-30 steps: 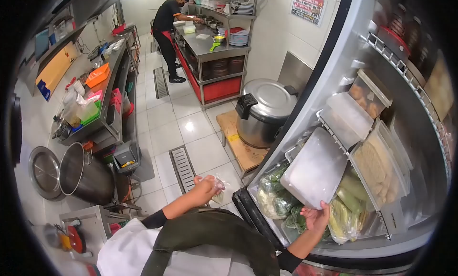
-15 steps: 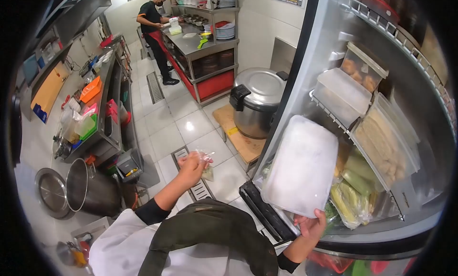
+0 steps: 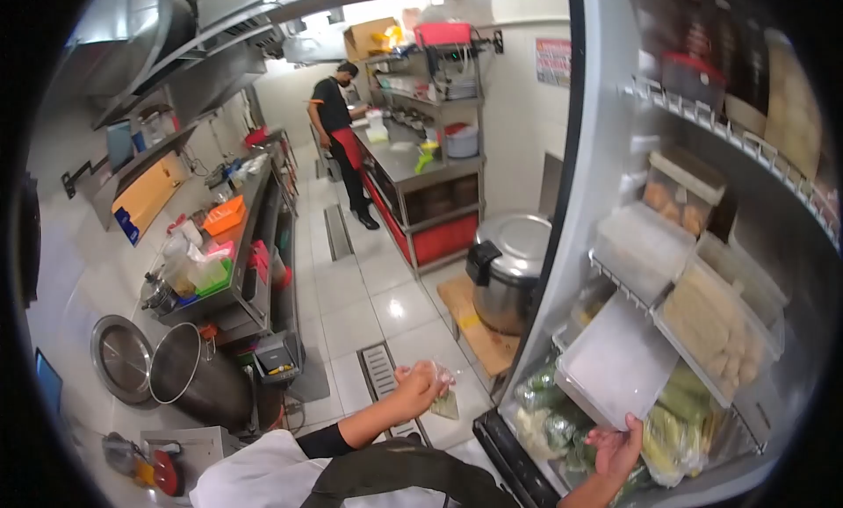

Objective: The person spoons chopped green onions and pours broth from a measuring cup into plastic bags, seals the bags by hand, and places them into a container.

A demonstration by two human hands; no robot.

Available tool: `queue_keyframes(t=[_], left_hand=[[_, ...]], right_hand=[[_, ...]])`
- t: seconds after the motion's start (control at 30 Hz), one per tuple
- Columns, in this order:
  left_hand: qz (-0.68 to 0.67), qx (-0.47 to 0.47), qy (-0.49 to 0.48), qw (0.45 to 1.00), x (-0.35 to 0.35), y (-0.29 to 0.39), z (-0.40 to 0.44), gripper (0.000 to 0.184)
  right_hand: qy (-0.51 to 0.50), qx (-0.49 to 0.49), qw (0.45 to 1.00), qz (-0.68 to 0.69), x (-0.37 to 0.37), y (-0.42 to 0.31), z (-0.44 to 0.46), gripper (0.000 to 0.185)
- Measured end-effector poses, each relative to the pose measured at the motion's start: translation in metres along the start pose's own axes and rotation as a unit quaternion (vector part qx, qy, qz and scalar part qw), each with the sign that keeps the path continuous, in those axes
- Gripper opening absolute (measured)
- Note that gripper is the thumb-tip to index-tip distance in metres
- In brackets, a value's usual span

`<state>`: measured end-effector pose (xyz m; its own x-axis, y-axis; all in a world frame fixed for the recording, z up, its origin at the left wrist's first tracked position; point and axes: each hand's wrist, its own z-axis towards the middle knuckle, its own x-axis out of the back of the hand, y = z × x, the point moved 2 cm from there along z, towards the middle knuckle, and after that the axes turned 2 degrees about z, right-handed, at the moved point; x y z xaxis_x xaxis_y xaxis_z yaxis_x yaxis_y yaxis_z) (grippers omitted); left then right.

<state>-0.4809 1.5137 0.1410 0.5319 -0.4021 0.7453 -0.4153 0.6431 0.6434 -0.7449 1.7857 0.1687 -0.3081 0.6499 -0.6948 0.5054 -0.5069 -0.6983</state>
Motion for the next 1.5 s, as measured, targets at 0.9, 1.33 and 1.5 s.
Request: queue_keyframes(t=[0.9, 1.33, 1.5], left_hand=[[0.046, -0.082, -0.161, 0.982, -0.128, -0.063, 0.018, 0.029], [-0.115, -0.160, -0.250, 0.948, -0.023, -0.089, 0.095, 0.017], [-0.063, -0.161, -0.228, 0.958, 0.039, -0.183, 0.133, 0.014]], right_hand=[[0.073, 0.084, 0.985, 0.130, -0.059, 0.030, 0.010, 0.047], [0.148, 0.303, 0.931, -0.143, -0.077, 0.177, 0.083, 0.038], [-0.239, -0.024, 0.920, -0.309, -0.193, 0.320, 0.102, 0.057]])
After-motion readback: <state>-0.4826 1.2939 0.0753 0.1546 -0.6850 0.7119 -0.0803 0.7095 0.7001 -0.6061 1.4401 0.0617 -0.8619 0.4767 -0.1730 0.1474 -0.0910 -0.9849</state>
